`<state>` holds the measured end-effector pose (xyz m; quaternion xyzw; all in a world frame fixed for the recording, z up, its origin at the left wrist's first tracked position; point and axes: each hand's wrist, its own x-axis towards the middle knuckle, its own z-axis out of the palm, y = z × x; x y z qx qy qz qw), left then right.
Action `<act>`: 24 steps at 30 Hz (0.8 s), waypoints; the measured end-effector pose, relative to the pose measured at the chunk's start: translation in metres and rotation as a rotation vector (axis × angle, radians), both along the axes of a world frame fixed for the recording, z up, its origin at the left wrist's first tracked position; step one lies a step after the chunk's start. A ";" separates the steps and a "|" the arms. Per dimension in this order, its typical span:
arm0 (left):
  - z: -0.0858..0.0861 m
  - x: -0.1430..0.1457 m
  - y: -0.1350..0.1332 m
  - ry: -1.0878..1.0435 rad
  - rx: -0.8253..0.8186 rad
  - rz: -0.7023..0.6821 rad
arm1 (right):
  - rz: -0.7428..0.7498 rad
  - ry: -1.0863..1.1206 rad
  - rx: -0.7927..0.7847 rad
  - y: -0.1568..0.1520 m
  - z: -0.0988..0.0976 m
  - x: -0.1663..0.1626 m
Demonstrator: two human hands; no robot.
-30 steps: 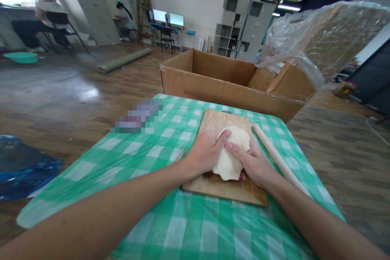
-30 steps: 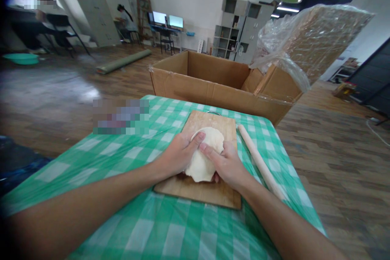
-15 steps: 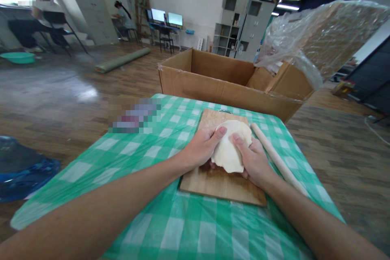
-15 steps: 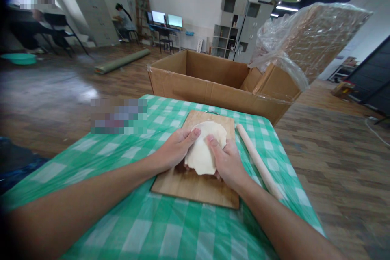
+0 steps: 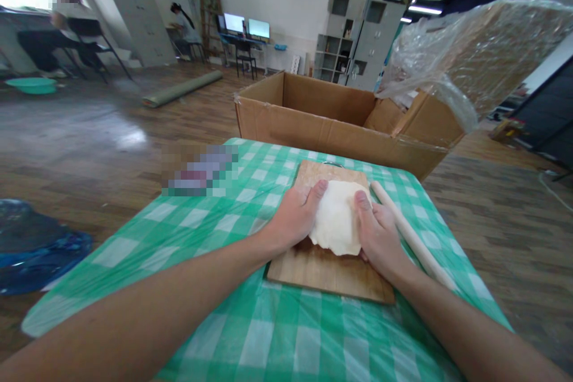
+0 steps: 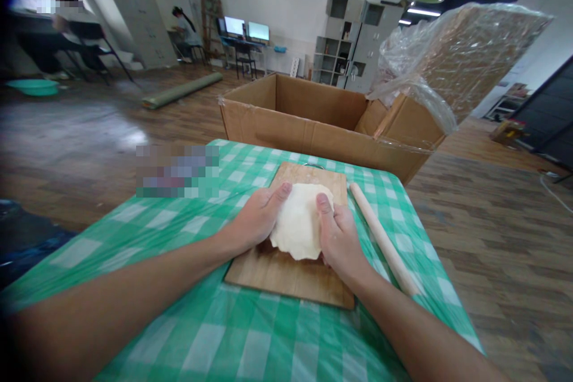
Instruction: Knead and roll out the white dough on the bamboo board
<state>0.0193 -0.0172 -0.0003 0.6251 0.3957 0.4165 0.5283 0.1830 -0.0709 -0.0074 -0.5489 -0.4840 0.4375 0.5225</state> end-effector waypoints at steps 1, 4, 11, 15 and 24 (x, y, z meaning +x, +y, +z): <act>0.000 0.000 0.001 0.032 0.027 0.041 | -0.008 -0.006 0.028 0.001 0.000 0.000; 0.001 0.001 0.000 0.025 0.033 0.074 | -0.040 -0.006 0.097 0.004 0.000 -0.001; 0.003 0.010 -0.014 -0.236 -0.208 -0.195 | -0.044 -0.053 0.051 -0.003 0.010 -0.006; -0.004 0.009 -0.013 -0.126 -0.165 -0.106 | 0.064 -0.066 0.021 -0.009 0.016 -0.011; 0.002 0.006 -0.005 -0.112 0.034 0.025 | 0.049 -0.028 -0.083 -0.009 0.009 -0.009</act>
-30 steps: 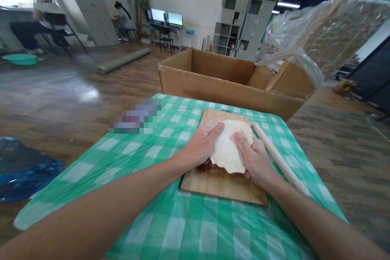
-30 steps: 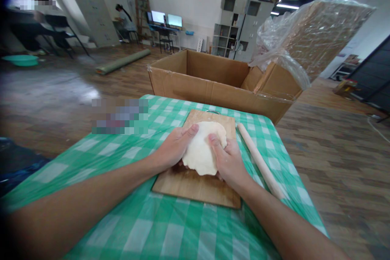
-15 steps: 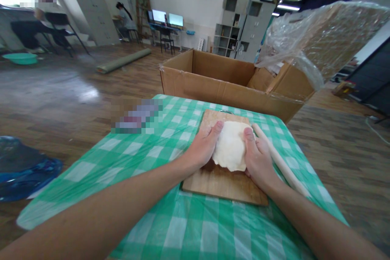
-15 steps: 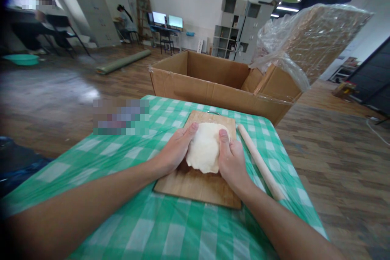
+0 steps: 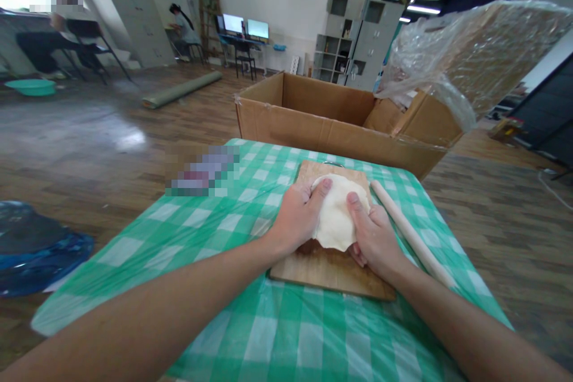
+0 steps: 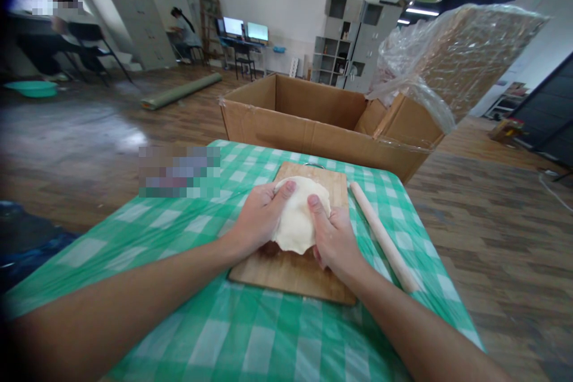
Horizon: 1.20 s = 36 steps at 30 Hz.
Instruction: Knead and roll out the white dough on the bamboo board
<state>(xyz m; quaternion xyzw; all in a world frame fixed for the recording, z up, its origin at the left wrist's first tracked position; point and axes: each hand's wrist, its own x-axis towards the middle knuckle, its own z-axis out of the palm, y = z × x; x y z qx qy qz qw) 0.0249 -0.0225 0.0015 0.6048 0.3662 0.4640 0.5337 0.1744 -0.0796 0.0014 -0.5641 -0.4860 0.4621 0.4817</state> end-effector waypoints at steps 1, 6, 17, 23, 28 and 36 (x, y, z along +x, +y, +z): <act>0.000 -0.001 0.001 0.014 0.014 0.021 | 0.034 0.003 -0.007 0.000 -0.001 0.002; -0.005 -0.006 0.013 0.086 0.096 0.138 | 0.105 -0.028 -0.007 0.000 -0.004 0.008; -0.007 -0.006 0.015 0.043 0.097 0.080 | 0.190 0.087 0.087 0.010 -0.007 0.015; -0.007 -0.004 0.009 0.102 0.121 0.002 | 0.014 0.002 0.147 0.009 -0.005 0.011; -0.007 -0.004 0.006 0.048 0.067 -0.040 | 0.009 0.012 0.149 0.008 -0.007 0.013; -0.004 -0.001 0.003 0.100 0.063 -0.172 | -0.050 0.097 0.185 0.016 -0.011 0.013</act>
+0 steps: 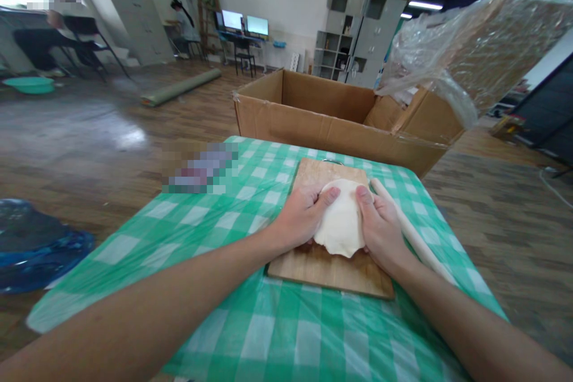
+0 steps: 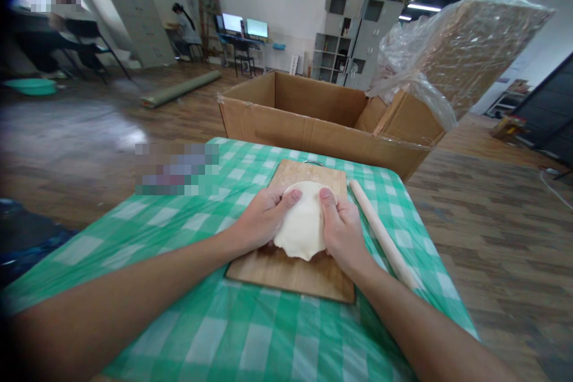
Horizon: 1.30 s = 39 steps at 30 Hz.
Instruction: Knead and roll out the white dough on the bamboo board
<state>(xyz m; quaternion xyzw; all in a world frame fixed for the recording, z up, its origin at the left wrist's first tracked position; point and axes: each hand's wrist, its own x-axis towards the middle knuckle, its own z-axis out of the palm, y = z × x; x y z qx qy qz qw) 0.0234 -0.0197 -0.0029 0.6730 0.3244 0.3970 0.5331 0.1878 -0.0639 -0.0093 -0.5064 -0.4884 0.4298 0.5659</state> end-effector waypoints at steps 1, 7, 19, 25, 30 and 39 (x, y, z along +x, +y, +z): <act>0.000 0.000 0.000 0.014 0.018 0.005 | -0.037 -0.012 0.027 0.000 0.001 0.000; 0.003 0.000 -0.003 0.092 0.115 0.089 | 0.031 0.065 -0.039 -0.001 0.005 0.001; -0.002 -0.003 0.000 0.151 0.201 0.207 | 0.256 0.096 -0.076 -0.007 0.010 -0.010; -0.003 0.000 -0.002 0.020 0.072 0.131 | 0.227 0.143 -0.073 -0.011 0.003 -0.013; -0.003 -0.001 -0.001 -0.053 0.021 0.063 | 0.236 0.159 -0.090 -0.008 0.001 -0.012; -0.004 -0.003 0.003 -0.110 -0.207 -0.130 | 0.068 0.126 -0.033 -0.004 0.006 -0.007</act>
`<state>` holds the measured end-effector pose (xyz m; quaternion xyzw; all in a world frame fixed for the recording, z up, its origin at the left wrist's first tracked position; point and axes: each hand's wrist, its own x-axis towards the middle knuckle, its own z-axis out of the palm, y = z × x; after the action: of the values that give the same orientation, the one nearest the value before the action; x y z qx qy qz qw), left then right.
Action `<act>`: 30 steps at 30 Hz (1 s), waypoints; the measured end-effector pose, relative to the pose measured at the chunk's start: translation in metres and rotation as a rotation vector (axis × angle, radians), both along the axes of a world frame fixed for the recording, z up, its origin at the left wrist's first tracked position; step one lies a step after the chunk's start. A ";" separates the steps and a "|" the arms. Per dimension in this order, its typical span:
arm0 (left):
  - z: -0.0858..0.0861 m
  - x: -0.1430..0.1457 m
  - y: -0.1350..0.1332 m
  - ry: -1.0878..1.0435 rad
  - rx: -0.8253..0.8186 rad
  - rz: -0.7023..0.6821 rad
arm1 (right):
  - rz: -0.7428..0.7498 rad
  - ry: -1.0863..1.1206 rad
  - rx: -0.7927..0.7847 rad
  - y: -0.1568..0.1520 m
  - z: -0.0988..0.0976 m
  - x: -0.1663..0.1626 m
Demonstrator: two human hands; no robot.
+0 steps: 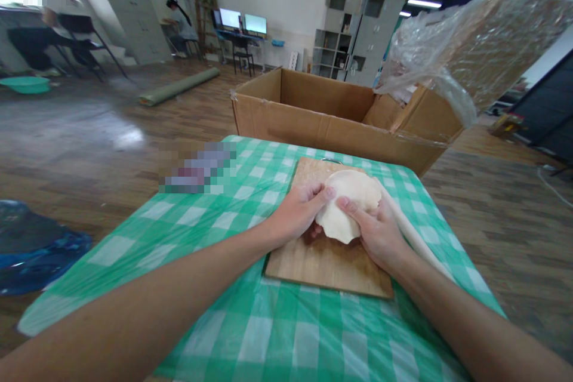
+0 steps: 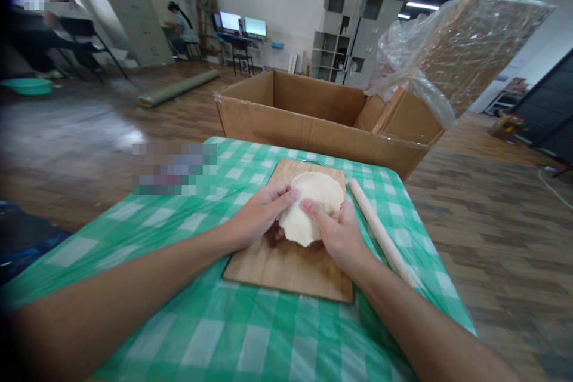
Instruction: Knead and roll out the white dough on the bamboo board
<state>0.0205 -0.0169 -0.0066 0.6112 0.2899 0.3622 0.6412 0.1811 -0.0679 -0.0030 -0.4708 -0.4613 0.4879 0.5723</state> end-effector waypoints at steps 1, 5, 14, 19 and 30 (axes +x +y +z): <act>0.001 0.000 0.000 0.030 0.019 0.009 | -0.008 -0.002 -0.005 0.000 -0.001 0.001; 0.003 0.000 0.000 0.039 0.111 0.117 | -0.070 -0.034 -0.057 -0.001 -0.003 0.002; 0.001 -0.005 0.006 0.042 0.087 -0.018 | -0.004 -0.033 -0.040 -0.001 -0.002 0.003; 0.006 -0.010 0.007 0.189 0.214 0.054 | 0.021 -0.043 0.007 0.000 -0.003 0.003; 0.006 -0.006 0.010 0.000 -0.068 -0.099 | -0.005 -0.024 -0.089 0.004 -0.010 0.007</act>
<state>0.0140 -0.0066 -0.0011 0.6026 0.2715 0.3198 0.6789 0.1876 -0.0637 -0.0131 -0.5030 -0.4448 0.5007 0.5463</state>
